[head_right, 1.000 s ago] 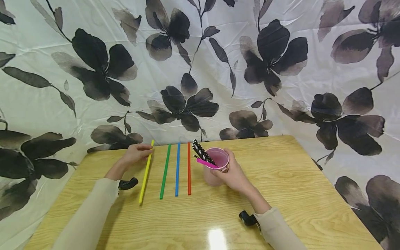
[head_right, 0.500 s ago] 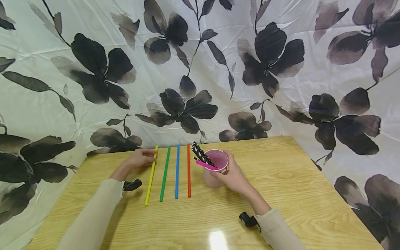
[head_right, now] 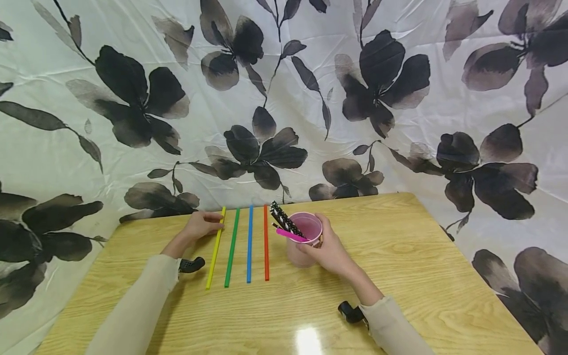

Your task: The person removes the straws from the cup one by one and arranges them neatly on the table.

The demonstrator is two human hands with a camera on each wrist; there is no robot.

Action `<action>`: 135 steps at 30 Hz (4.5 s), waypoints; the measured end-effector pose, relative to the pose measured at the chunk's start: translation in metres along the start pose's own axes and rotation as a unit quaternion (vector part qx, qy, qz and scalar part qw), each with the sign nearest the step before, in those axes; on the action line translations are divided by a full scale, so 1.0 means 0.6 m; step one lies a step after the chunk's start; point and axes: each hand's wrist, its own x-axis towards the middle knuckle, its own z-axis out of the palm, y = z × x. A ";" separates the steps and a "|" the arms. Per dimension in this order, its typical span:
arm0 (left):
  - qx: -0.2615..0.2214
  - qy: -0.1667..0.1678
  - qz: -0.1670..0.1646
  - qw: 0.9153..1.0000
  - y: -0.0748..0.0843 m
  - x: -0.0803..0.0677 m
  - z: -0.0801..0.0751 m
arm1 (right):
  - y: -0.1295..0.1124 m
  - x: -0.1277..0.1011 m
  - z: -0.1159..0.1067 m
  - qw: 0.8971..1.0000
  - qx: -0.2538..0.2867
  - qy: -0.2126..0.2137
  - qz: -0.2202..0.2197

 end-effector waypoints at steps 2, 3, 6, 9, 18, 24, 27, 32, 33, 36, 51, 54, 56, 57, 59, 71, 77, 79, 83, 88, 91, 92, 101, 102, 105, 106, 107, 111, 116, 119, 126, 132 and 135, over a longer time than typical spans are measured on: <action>0.001 0.009 0.003 1.000 0.000 0.000 0.002 | 0.001 0.001 0.000 1.000 0.002 -0.001 -0.002; 0.006 0.011 0.006 1.000 0.000 0.000 0.003 | 0.001 0.001 0.000 1.000 0.002 -0.001 -0.003; 0.015 0.017 0.009 1.000 0.000 -0.001 0.005 | 0.002 0.001 -0.001 1.000 0.002 -0.002 -0.001; 0.025 0.020 0.011 0.999 0.000 -0.001 0.007 | 0.002 0.001 -0.001 1.000 0.001 -0.002 0.000; 0.050 0.024 0.036 0.998 -0.005 -0.006 0.008 | 0.001 0.000 0.000 1.000 -0.004 0.002 0.008; 0.053 0.020 0.047 0.997 -0.011 -0.007 0.007 | 0.007 0.001 0.000 1.000 0.000 -0.002 0.006; 0.052 0.019 0.049 0.997 -0.013 -0.007 0.006 | 0.031 0.006 0.005 1.000 0.003 0.003 0.003; 0.057 0.023 0.054 0.997 -0.013 -0.010 0.004 | 0.071 0.015 0.011 1.000 -0.004 0.004 0.004; 0.059 0.024 0.056 0.996 -0.013 -0.010 0.004 | 0.074 0.016 0.011 1.000 -0.004 0.005 0.003; 0.059 0.029 0.061 0.996 -0.012 -0.010 0.004 | 0.079 0.018 0.010 1.000 0.000 0.007 0.000; -0.004 0.086 0.191 0.978 0.034 -0.043 0.027 | 0.078 0.018 0.009 1.000 0.001 0.005 0.006; -0.040 0.073 0.234 0.969 0.077 -0.076 0.035 | 0.078 0.018 0.009 1.000 0.003 0.004 0.007; -0.063 0.063 0.260 0.962 0.114 -0.105 0.043 | 0.077 0.017 0.009 1.000 0.004 0.004 0.010; -0.070 0.062 0.271 0.958 0.133 -0.121 0.048 | 0.078 0.018 0.009 1.000 0.004 0.004 0.011; -0.083 0.058 0.293 0.951 0.170 -0.152 0.058 | 0.079 0.018 0.009 1.000 0.001 0.005 0.012; -0.098 -0.021 0.414 0.904 0.287 -0.272 0.133 | 0.080 0.019 0.012 1.000 0.012 0.005 0.000; -0.064 -0.033 0.437 0.896 0.299 -0.294 0.160 | 0.079 0.017 0.010 1.000 0.009 0.000 0.003; -0.060 -0.042 0.441 0.895 0.290 -0.285 0.170 | 0.079 0.016 0.009 1.000 0.010 -0.001 0.001; -0.055 -0.056 0.432 0.898 0.267 -0.263 0.187 | 0.078 0.017 0.009 1.000 0.011 -0.003 0.000; -0.044 -0.078 0.419 0.903 0.251 -0.256 0.194 | 0.078 0.016 0.010 1.000 0.011 -0.004 0.002; -0.046 -0.098 0.416 0.903 0.245 -0.257 0.198 | 0.079 0.015 0.010 1.000 0.009 -0.005 0.006; -0.050 -0.103 0.414 0.903 0.244 -0.258 0.200 | 0.079 0.015 0.011 1.000 0.009 -0.004 0.008; -0.092 -0.090 0.384 0.914 0.243 -0.259 0.213 | 0.046 0.009 0.009 1.000 0.011 -0.007 -0.004; -0.094 -0.086 0.376 0.918 0.243 -0.259 0.213 | 0.036 0.006 0.008 1.000 0.012 -0.008 -0.003; -0.115 -0.076 0.366 0.920 0.248 -0.266 0.205 | 0.010 -0.001 0.004 1.000 0.007 -0.012 -0.005; -0.126 -0.073 0.369 0.918 0.246 -0.264 0.203 | 0.007 -0.001 0.003 1.000 0.009 -0.012 -0.002; -0.139 -0.070 0.373 0.915 0.244 -0.262 0.201 | 0.004 -0.001 0.003 1.000 0.008 -0.011 -0.002; -0.198 -0.051 0.403 0.892 0.231 -0.246 0.190 | -0.001 -0.001 0.004 1.000 0.010 -0.009 0.002; -0.244 -0.001 0.420 0.874 0.237 -0.246 0.160 | -0.002 -0.003 0.007 1.000 0.007 -0.009 0.010; -0.271 0.031 0.415 0.868 0.246 -0.248 0.139 | 0.006 -0.001 0.008 1.000 0.004 -0.007 0.006; -0.330 0.106 0.399 0.849 0.263 -0.250 0.087 | 0.067 0.013 0.013 1.000 0.000 0.006 0.000; -0.363 0.168 0.395 0.827 0.268 -0.244 0.040 | 0.076 0.018 0.015 1.000 0.007 0.006 -0.004; -0.352 0.186 0.385 0.833 0.264 -0.240 0.024 | 0.071 0.017 0.015 1.000 0.000 0.008 -0.003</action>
